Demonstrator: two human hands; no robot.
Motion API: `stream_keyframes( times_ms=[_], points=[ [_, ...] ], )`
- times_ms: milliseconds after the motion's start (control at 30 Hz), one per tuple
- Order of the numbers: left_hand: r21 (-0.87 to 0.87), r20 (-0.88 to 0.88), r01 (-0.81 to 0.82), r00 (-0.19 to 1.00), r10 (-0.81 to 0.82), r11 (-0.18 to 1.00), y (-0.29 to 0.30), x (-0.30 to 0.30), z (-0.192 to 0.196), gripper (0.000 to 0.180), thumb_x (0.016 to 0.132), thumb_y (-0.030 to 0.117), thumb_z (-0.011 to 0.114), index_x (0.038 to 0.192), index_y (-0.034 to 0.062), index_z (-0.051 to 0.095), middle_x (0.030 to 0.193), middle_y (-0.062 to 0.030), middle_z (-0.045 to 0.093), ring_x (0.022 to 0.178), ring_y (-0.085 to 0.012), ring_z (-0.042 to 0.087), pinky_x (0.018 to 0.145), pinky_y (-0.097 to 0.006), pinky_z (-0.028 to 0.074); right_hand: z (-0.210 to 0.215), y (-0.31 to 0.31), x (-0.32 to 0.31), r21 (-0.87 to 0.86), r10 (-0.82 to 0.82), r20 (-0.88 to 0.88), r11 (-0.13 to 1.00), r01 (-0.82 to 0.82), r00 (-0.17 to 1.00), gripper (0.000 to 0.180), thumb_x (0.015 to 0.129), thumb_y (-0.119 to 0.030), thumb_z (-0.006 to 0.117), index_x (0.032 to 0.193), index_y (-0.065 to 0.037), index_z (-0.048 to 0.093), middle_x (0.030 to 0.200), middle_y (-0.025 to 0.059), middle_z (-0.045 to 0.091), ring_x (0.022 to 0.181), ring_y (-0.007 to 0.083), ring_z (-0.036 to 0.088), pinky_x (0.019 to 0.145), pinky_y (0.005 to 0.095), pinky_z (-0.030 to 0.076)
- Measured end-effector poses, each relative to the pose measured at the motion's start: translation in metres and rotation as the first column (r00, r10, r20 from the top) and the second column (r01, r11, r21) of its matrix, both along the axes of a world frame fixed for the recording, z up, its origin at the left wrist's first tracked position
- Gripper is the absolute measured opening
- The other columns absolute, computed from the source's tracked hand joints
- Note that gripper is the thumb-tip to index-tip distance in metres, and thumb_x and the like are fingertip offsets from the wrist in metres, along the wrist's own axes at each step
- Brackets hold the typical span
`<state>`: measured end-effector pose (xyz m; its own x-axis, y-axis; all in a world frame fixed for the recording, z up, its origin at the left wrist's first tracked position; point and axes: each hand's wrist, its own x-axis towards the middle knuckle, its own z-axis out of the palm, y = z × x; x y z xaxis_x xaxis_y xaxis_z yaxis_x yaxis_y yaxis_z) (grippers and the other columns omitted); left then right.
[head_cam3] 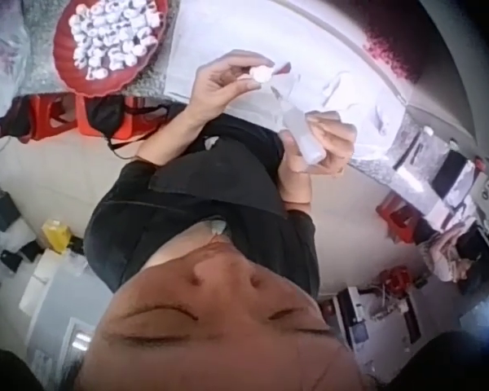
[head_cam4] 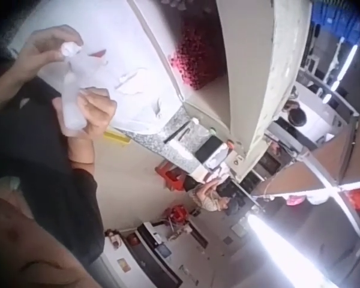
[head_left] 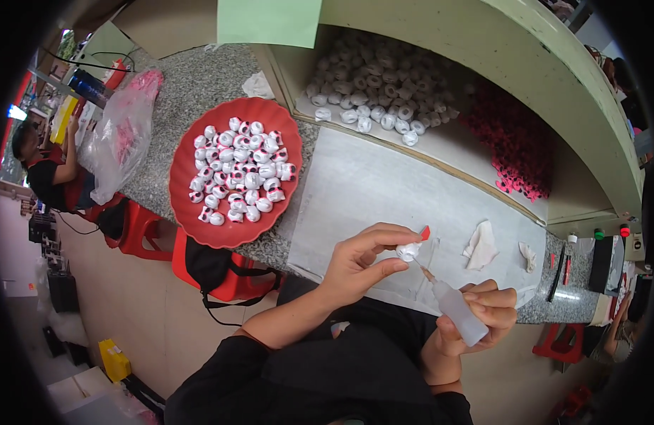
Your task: Assembling small white and red components at a workbench using a squeeze bottle to apply liquid.
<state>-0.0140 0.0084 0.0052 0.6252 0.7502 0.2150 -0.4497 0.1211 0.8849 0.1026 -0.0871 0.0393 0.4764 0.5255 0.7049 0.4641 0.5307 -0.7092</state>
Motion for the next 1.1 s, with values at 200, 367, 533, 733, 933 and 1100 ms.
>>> stream_keyframes(
  times_ms=[200,367,533,733,933,1100],
  points=[
    [-0.059,-0.002,-0.116,0.993,0.117,0.991,0.013,-0.01,-0.006,0.031,0.07,-0.004,0.056,0.1,-0.0031,0.05,0.102,-0.0157,0.05,0.095,-0.0218,0.049,0.083,-0.033,0.037,-0.004,-0.006,0.03,-0.143,0.106,-0.162,0.981,-0.129,0.981,0.041,0.057,-0.006,0.072,0.083,-0.004,0.042,0.085,0.0087,0.044,0.063,0.0149,0.048,0.056,0.0247,0.044],
    [-0.087,0.042,-0.261,0.963,0.265,0.962,0.028,-0.025,-0.007,0.034,0.069,-0.003,0.056,0.102,-0.0019,0.048,0.101,-0.0149,0.051,0.092,-0.0213,0.051,0.083,-0.034,0.04,-0.013,0.048,0.109,-0.509,0.142,-0.13,0.84,-0.189,0.981,0.026,0.067,0.006,0.052,0.088,-0.002,0.04,0.084,0.0062,0.043,0.071,0.0167,0.054,0.058,0.0251,0.048],
    [-0.113,0.003,-0.248,0.968,0.25,0.962,0.024,-0.021,-0.005,0.035,0.07,0.002,0.06,0.103,-0.0006,0.047,0.101,-0.0144,0.052,0.089,-0.0217,0.052,0.082,-0.035,0.04,-0.048,0.116,0.191,-0.578,-0.095,0.58,0.652,0.49,0.809,0.019,0.067,-0.003,0.057,0.084,-0.001,0.049,0.083,0.0124,0.053,0.071,0.0271,0.055,0.065,0.0303,0.044],
    [-0.111,0.045,-0.254,0.965,0.26,0.961,0.025,-0.021,-0.009,0.036,0.069,-0.003,0.057,0.104,-0.002,0.047,0.1,-0.0158,0.052,0.09,-0.0209,0.053,0.081,-0.031,0.041,-0.066,0.132,0.212,-0.293,0.062,0.894,0.83,0.475,0.444,0.022,0.064,-0.005,0.059,0.085,-0.002,0.051,0.077,0.0154,0.054,0.067,0.0342,0.051,0.067,0.0377,0.043],
    [-0.182,0.076,-0.189,0.976,0.205,0.965,0.019,-0.014,-0.01,0.035,0.071,-0.001,0.056,0.105,-0.0017,0.047,0.101,-0.015,0.052,0.092,-0.0204,0.052,0.081,-0.034,0.042,-0.029,0.083,0.146,-0.634,0.04,-0.251,0.748,-0.195,0.967,0.015,0.07,-0.004,0.056,0.084,0.001,0.052,0.076,0.009,0.055,0.064,0.0145,0.053,0.059,0.0264,0.043],
    [-0.283,0.107,-0.023,0.993,0.056,0.959,0.011,0.003,-0.009,0.034,0.073,0.004,0.056,0.106,0.0013,0.046,0.102,-0.0146,0.051,0.083,-0.0214,0.055,0.076,-0.032,0.043,-0.035,0.04,0.088,-0.353,0.171,-0.671,0.782,-0.513,0.722,0.013,0.07,-0.001,0.054,0.082,0.002,0.051,0.071,0.0086,0.053,0.065,0.0157,0.053,0.057,0.0262,0.044]
  ],
)
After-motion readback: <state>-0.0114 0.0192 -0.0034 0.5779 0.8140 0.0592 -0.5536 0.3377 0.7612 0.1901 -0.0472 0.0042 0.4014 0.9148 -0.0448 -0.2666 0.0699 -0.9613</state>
